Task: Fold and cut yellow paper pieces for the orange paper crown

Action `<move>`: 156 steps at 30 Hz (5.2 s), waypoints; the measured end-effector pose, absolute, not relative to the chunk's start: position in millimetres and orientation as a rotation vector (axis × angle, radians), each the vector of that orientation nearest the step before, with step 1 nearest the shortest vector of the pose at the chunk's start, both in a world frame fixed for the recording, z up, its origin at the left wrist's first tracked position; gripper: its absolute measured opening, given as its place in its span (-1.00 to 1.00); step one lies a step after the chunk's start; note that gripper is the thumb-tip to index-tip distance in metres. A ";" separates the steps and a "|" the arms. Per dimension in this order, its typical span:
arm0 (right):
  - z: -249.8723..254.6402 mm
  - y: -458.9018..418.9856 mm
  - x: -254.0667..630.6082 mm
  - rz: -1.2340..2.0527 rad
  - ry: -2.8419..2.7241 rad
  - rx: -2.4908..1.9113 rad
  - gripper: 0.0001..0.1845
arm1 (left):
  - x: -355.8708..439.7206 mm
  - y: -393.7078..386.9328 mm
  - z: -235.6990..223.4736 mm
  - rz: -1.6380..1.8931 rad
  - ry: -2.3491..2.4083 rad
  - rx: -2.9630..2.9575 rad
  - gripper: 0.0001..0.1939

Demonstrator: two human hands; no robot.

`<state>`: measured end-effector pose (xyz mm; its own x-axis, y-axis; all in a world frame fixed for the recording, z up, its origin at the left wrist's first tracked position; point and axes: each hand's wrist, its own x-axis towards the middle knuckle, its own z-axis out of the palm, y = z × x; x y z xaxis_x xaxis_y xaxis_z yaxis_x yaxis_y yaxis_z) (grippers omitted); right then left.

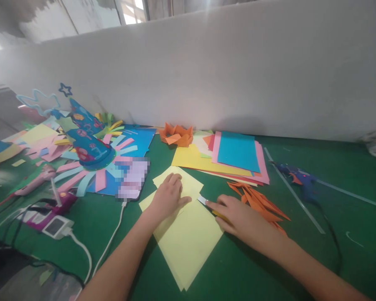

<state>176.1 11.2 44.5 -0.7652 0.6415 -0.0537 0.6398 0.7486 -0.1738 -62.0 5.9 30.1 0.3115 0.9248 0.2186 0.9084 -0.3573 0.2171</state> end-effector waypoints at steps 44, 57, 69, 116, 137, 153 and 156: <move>66.5 46.8 158.2 0.049 -3.093 -1.011 -0.60 | -62.0 11.1 8.5 0.399 1.872 2.551 -0.28; 56.3 68.9 139.4 0.144 -3.056 -0.936 -0.64 | -65.4 12.0 -3.9 0.348 1.914 2.539 -0.17; 56.2 84.7 121.8 0.262 -2.992 -0.888 -0.64 | -64.3 13.2 -1.9 0.306 1.910 2.491 -0.15; 69.6 73.7 130.2 0.159 -2.729 -1.226 -0.70 | -63.9 6.0 22.3 0.762 1.811 2.230 -0.71; 42.8 31.8 158.7 1.250 -2.747 -0.480 -0.73 | -97.2 -3.2 32.2 0.334 1.428 2.320 -0.04; 33.4 41.9 157.4 1.688 -1.212 -1.174 -0.57 | -86.8 -11.7 64.2 0.858 1.224 1.407 -0.40; 35.3 43.5 156.5 1.695 -1.139 -1.102 -0.53 | -86.8 -10.4 61.1 0.753 1.241 1.205 -0.42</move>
<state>156.5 43.5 35.3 -0.3024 0.9264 -0.2242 -0.1426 -0.2766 -0.9504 -86.8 -10.4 61.1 0.2245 0.9299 -0.2913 0.1715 0.2566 0.9512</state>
